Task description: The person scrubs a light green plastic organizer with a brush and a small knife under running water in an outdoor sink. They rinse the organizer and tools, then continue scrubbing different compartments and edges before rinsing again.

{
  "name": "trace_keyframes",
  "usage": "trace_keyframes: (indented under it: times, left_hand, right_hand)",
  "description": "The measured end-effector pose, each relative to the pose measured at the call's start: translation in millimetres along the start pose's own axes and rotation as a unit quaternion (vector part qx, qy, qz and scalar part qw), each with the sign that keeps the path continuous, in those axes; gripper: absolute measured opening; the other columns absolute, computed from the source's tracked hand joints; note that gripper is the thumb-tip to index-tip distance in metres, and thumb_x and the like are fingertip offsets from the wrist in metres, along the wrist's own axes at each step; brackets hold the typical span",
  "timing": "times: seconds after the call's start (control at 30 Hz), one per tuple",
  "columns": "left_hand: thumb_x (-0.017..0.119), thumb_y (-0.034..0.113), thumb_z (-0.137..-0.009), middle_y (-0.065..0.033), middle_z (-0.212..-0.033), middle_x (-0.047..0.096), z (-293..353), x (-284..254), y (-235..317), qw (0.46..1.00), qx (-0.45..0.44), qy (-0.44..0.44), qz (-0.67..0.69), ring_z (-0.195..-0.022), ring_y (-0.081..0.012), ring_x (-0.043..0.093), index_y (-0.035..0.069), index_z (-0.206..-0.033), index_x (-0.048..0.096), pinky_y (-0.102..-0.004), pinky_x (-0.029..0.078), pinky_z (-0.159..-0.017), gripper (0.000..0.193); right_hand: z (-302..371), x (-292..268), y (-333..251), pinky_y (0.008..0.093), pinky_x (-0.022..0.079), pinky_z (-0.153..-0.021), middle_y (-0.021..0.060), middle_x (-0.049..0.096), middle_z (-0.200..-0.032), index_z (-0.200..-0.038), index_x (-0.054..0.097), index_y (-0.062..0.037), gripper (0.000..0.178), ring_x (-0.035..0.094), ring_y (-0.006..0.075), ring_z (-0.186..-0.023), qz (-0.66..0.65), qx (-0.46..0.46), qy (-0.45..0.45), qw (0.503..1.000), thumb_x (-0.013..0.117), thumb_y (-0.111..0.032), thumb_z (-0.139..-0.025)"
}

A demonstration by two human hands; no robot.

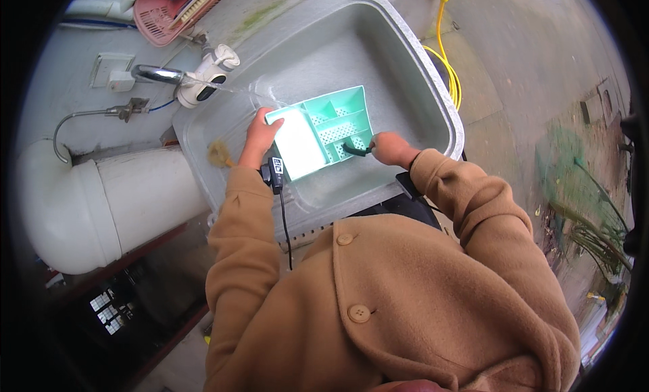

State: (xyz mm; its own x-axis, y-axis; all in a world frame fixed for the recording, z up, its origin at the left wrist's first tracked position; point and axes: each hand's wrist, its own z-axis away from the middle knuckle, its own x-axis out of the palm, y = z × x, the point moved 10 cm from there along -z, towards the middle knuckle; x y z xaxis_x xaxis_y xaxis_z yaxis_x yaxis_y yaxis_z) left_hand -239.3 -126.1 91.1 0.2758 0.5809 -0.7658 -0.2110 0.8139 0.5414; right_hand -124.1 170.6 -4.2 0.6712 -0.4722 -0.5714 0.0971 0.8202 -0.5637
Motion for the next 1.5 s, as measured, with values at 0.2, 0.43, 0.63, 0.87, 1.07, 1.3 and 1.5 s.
trace_keyframes:
  times: [0.2, 0.43, 0.63, 0.87, 1.07, 1.3, 1.5]
  left_hand:
    - [0.057, 0.010, -0.087, -0.0188, -0.092, 0.068, 32.2, -17.4, -6.7, 0.985, 0.048, 0.152, -0.066, -0.089, -0.0392, 0.065, 0.006, -0.101, 0.058, -0.0452, 0.049, -0.077, 0.014]
    - [0.052, 0.001, -0.083, -0.0145, -0.093, 0.061, 85.4, -7.3, -45.1, 0.965, -0.007, 0.248, 0.089, -0.089, -0.0306, 0.060, 0.003, -0.105, 0.055, -0.0408, 0.047, -0.082, 0.022]
    - [0.048, -0.006, -0.081, -0.0054, -0.091, 0.055, 103.3, 59.3, -53.9, 0.941, -0.108, 0.212, 0.241, -0.086, -0.0184, 0.056, 0.004, -0.116, 0.055, -0.0331, 0.047, -0.076, 0.037]
    - [0.041, -0.002, -0.084, -0.0088, -0.106, 0.062, 122.2, 139.0, -67.7, 0.864, -0.276, 0.076, 0.413, -0.076, -0.0147, 0.059, 0.005, -0.120, 0.055, -0.0287, 0.048, -0.058, 0.040]
    - [0.038, -0.005, -0.081, -0.0081, -0.101, 0.062, 128.1, 153.7, -102.7, 0.857, -0.298, 0.079, 0.413, -0.078, -0.0167, 0.058, 0.005, -0.118, 0.053, -0.0310, 0.047, -0.056, 0.042]
    - [0.037, -0.009, -0.078, -0.0070, -0.099, 0.062, 125.4, 161.9, -98.8, 0.905, -0.232, 0.100, 0.343, -0.083, -0.0174, 0.056, 0.002, -0.115, 0.054, -0.0312, 0.047, -0.074, 0.042]
    - [0.035, -0.010, -0.079, -0.0080, -0.099, 0.064, 152.2, 158.6, -100.4, 0.872, -0.296, 0.130, 0.369, -0.089, -0.0182, 0.056, 0.000, -0.112, 0.056, -0.0313, 0.047, -0.081, 0.040]
  right_hand:
    - [3.0, 5.1, -11.1, 0.0390, 0.054, -0.072, 0.0194, 0.071, -0.082, -0.104, 0.073, 0.0008, 0.030, 0.069, 0.0265, -0.074, -0.284, 0.034, -0.064, 0.956, 0.057, -0.015, -0.084]
    - [30.0, -63.9, -0.4, 0.0415, 0.052, -0.073, 0.0178, 0.069, -0.083, -0.101, 0.071, -0.0016, 0.029, 0.067, 0.0313, -0.077, -0.180, -0.011, 0.063, 0.982, 0.056, -0.021, -0.085]
    - [24.2, -59.7, -12.5, 0.0464, 0.052, -0.082, 0.0183, 0.070, -0.095, -0.099, 0.071, -0.0064, 0.025, 0.066, 0.0367, -0.094, -0.057, -0.019, 0.092, 0.994, 0.056, -0.019, -0.084]
    - [-2.1, -43.5, 0.5, 0.0468, 0.053, -0.081, 0.0185, 0.070, -0.097, -0.097, 0.070, -0.0067, 0.022, 0.066, 0.0352, -0.096, 0.057, 0.009, 0.082, 0.995, 0.052, -0.013, -0.085]
    - [-13.1, -46.7, -1.9, 0.0462, 0.053, -0.081, 0.0173, 0.070, -0.096, -0.097, 0.072, -0.0095, 0.021, 0.067, 0.0348, -0.095, 0.090, -0.020, 0.056, 0.994, 0.054, -0.015, -0.086]
    - [-21.1, -61.0, -44.9, 0.0445, 0.054, -0.075, 0.0168, 0.070, -0.093, -0.094, 0.071, -0.0066, 0.019, 0.069, 0.0352, -0.089, 0.181, -0.089, 0.084, 0.976, 0.054, -0.010, -0.085]
    - [-21.9, -61.7, -53.8, 0.0445, 0.054, -0.075, 0.0158, 0.070, -0.091, -0.093, 0.071, -0.0052, 0.018, 0.068, 0.0339, -0.091, 0.221, -0.088, 0.035, 0.971, 0.056, -0.007, -0.083]
